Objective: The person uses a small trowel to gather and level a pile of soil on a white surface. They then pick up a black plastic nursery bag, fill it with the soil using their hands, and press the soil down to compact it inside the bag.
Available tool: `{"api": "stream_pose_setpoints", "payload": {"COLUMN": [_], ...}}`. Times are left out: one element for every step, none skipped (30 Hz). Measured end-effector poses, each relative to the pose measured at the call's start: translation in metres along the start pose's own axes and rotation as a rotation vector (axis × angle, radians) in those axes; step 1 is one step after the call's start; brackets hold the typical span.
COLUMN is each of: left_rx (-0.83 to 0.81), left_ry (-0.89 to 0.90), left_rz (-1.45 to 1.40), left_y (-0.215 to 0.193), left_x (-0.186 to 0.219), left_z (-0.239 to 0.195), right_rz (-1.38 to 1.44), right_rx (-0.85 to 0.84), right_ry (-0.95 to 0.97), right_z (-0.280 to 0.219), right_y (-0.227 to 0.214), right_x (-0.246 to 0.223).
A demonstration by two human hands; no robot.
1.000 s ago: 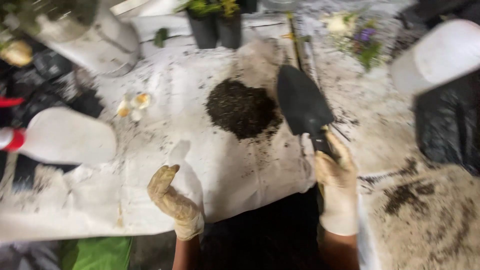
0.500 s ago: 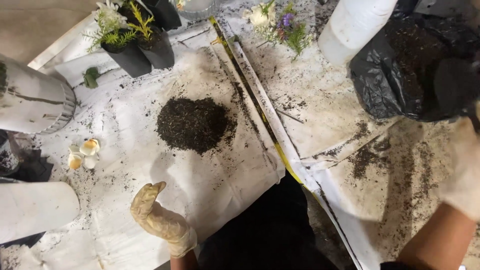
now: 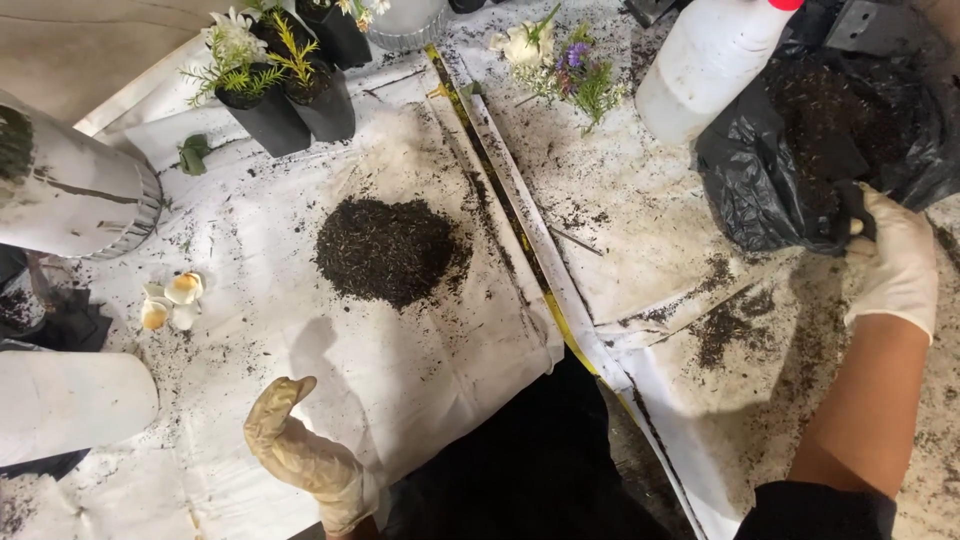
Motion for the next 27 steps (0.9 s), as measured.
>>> {"api": "stream_pose_setpoints", "payload": {"left_rx": [-0.187,-0.375,-0.372,-0.287,-0.204,-0.202,-0.293,-0.385,-0.381,-0.348,-0.312,-0.305,-0.241,-0.177,-0.163,-0.234,-0.303,-0.287,-0.232,-0.177,-0.164,-0.103,-0.041,-0.026,-0.015,-0.004,0.014], "left_ry": [0.099,0.197,0.197,0.157,0.116,0.116,0.171,0.226,0.223,0.189,0.156,0.154,0.1,0.047,0.046,0.076,0.104,0.103,0.133,0.163,0.156,0.101,0.046,0.039,0.082,0.125,0.124], "left_rz": [-0.094,-0.187,-0.186,-0.138,-0.09,-0.09,-0.135,-0.179,-0.177,-0.192,-0.203,-0.198,-0.2,-0.203,-0.194,-0.166,-0.135,-0.123,-0.045,0.033,0.046,0.085,0.122,0.133,0.165,0.198,0.205], "left_y": [-0.009,-0.018,-0.012,-0.009,-0.006,-0.011,-0.012,-0.013,-0.008,-0.004,-0.002,0.004,0.007,0.009,0.001,-0.003,-0.007,-0.002,-0.001,0.001,0.005,0.007,0.009,0.006,0.006,0.006,0.001], "left_x": [-0.02,-0.041,-0.029,-0.021,-0.012,-0.025,-0.036,-0.047,-0.042,-0.038,-0.035,-0.027,-0.022,-0.018,-0.028,-0.038,-0.046,-0.035,-0.022,-0.01,0.004,0.016,0.028,0.032,0.039,0.047,0.047], "left_z": [0.004,0.006,0.004,0.003,0.003,0.005,0.005,0.004,0.001,-0.001,-0.003,-0.006,-0.008,-0.009,-0.008,-0.009,-0.011,-0.009,-0.008,-0.007,-0.007,-0.006,-0.005,-0.005,-0.005,-0.004,-0.004], "right_rz": [0.043,0.086,0.085,0.181,0.277,0.276,0.265,0.253,0.249,0.207,0.165,0.16,0.182,0.205,0.199,0.207,0.215,0.209,0.21,0.21,0.2,0.147,0.093,0.081,0.131,0.18,0.173], "right_rx": [-0.004,-0.007,-0.01,-0.18,-0.35,-0.351,-0.388,-0.424,-0.428,-0.525,-0.626,-0.634,-0.691,-0.747,-0.763,-0.779,-0.797,-0.815,-0.883,-0.949,-0.966,-0.97,-0.974,-0.991,-0.964,-0.935,-0.952], "right_ry": [0.055,0.111,0.109,0.052,-0.003,-0.005,-0.014,-0.023,-0.024,-0.031,-0.038,-0.038,-0.076,-0.113,-0.114,-0.128,-0.142,-0.142,-0.109,-0.075,-0.071,-0.097,-0.127,-0.125,-0.06,0.004,-0.001], "right_z": [-0.029,-0.059,-0.06,-0.062,-0.065,-0.07,-0.075,-0.08,-0.075,-0.072,-0.069,-0.074,-0.079,-0.085,-0.104,-0.122,-0.14,-0.142,-0.146,-0.151,-0.176,-0.2,-0.226,-0.239,-0.249,-0.26,-0.267], "right_y": [0.004,0.008,0.002,0.004,0.006,0.004,0.002,0.001,-0.003,-0.002,0.0,0.0,0.004,0.008,0.014,0.02,0.025,0.029,0.034,0.039,0.055,0.07,0.085,0.098,0.109,0.12,0.133], "right_x": [-0.015,-0.03,-0.028,-0.03,-0.033,-0.035,-0.039,-0.042,-0.041,-0.04,-0.038,-0.037,-0.039,-0.04,-0.047,-0.054,-0.06,-0.06,-0.059,-0.058,-0.069,-0.08,-0.092,-0.092,-0.091,-0.089,-0.087]}}
Point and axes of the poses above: each hand's wrist, its own z-axis towards the middle knuckle, its own y-axis out of the palm, x = y × z, the point moved 5 cm from there along z, towards the middle knuckle, and after that the axes turned 12 degrees about z, right-handed, at the moved point
